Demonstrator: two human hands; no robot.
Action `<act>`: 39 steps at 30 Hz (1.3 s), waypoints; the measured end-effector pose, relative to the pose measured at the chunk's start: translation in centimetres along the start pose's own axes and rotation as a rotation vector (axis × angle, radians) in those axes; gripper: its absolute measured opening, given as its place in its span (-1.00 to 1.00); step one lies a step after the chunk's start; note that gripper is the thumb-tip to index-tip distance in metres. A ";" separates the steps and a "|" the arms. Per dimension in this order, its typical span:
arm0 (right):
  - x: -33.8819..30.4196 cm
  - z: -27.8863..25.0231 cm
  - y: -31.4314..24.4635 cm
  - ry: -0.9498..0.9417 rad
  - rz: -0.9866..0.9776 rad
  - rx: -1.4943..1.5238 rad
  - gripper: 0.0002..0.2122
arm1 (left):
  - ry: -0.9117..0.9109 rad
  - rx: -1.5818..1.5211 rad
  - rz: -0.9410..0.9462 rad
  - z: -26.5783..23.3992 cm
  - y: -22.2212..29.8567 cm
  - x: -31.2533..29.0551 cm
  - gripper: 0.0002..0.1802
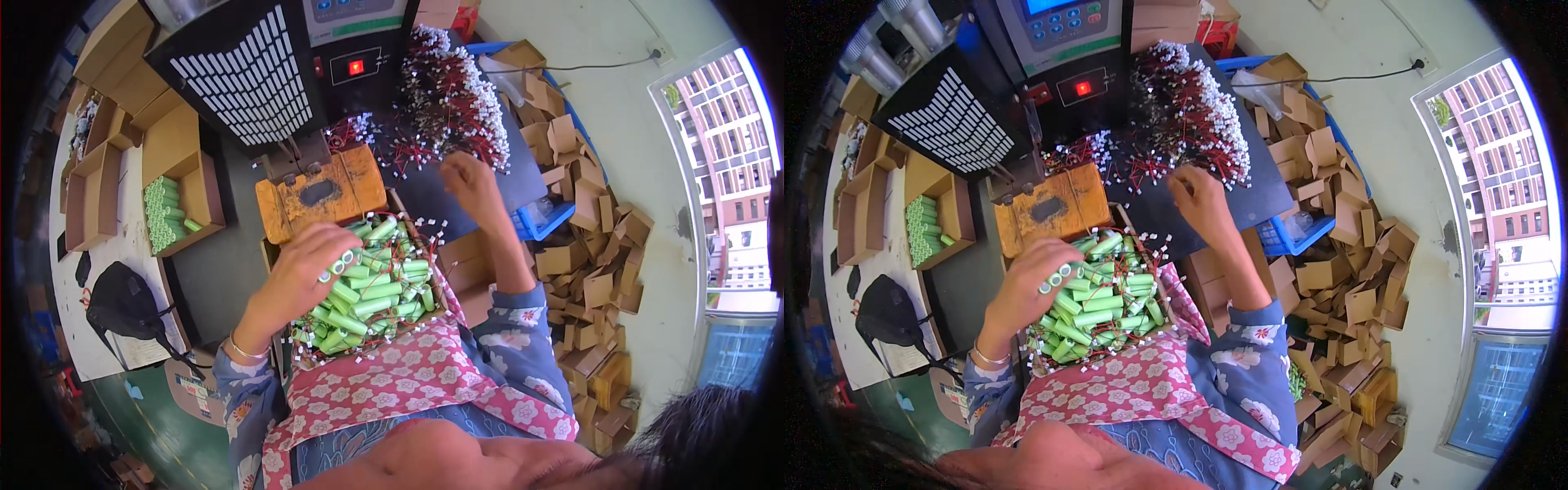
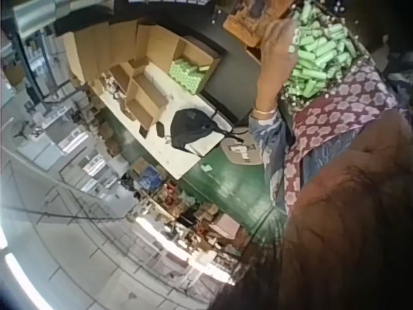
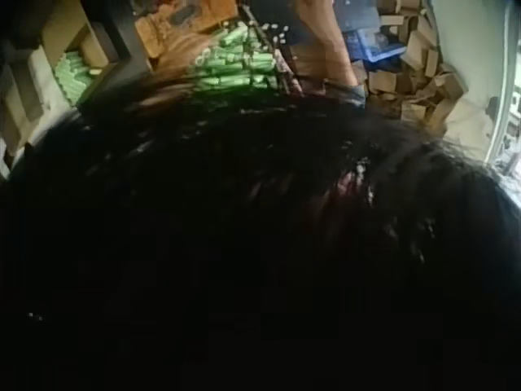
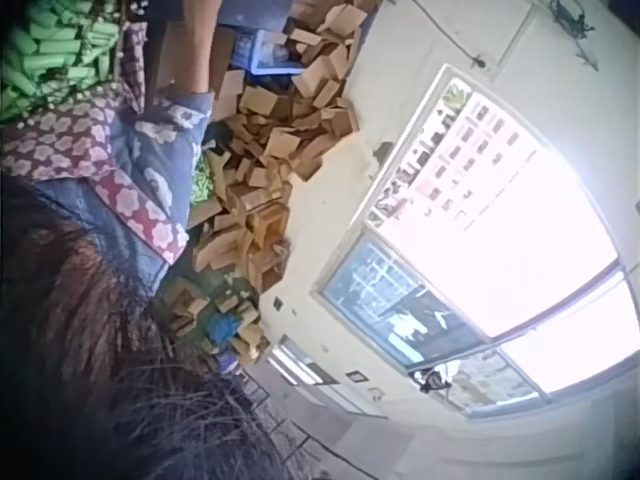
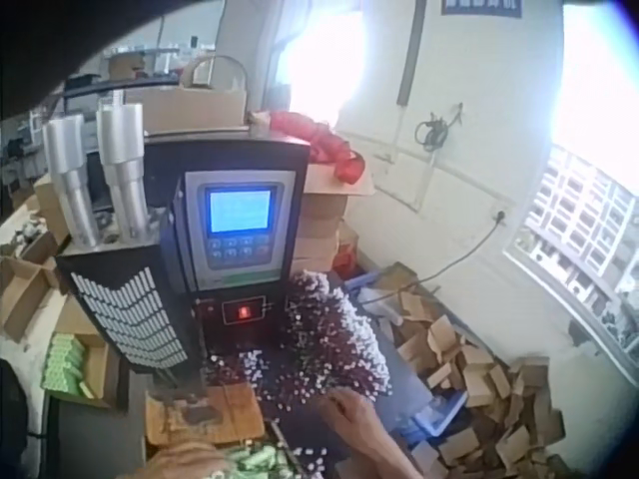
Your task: Assembling decorative or protective caps onto battery-shaped electronic components using a specialized assembly machine.
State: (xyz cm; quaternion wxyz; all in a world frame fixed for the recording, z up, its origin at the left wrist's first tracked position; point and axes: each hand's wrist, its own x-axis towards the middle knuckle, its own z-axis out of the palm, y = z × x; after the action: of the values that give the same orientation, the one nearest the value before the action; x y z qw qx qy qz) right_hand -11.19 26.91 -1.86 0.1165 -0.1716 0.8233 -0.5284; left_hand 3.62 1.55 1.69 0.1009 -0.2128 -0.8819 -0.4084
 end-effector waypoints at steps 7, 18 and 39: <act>2.1 4.3 1.8 0.049 -0.187 -0.683 -0.77 | -0.111 0.029 -0.063 -0.7 1.2 0.0 -0.78; 2.6 4.6 2.1 -0.084 -0.046 -0.851 -0.74 | 0.325 0.027 -0.229 -3.0 0.7 0.8 -0.81; 1.9 3.2 2.8 -0.106 -0.133 -1.151 -0.68 | 0.517 0.184 -0.134 0.1 -4.1 1.7 -0.78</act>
State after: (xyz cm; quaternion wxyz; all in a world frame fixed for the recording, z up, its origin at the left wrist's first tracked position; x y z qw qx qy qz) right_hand -12.20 24.58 -5.74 0.0123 -0.2847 0.9585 0.0073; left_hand 0.19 -0.27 -0.53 0.3142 -0.0328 -0.8724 -0.3729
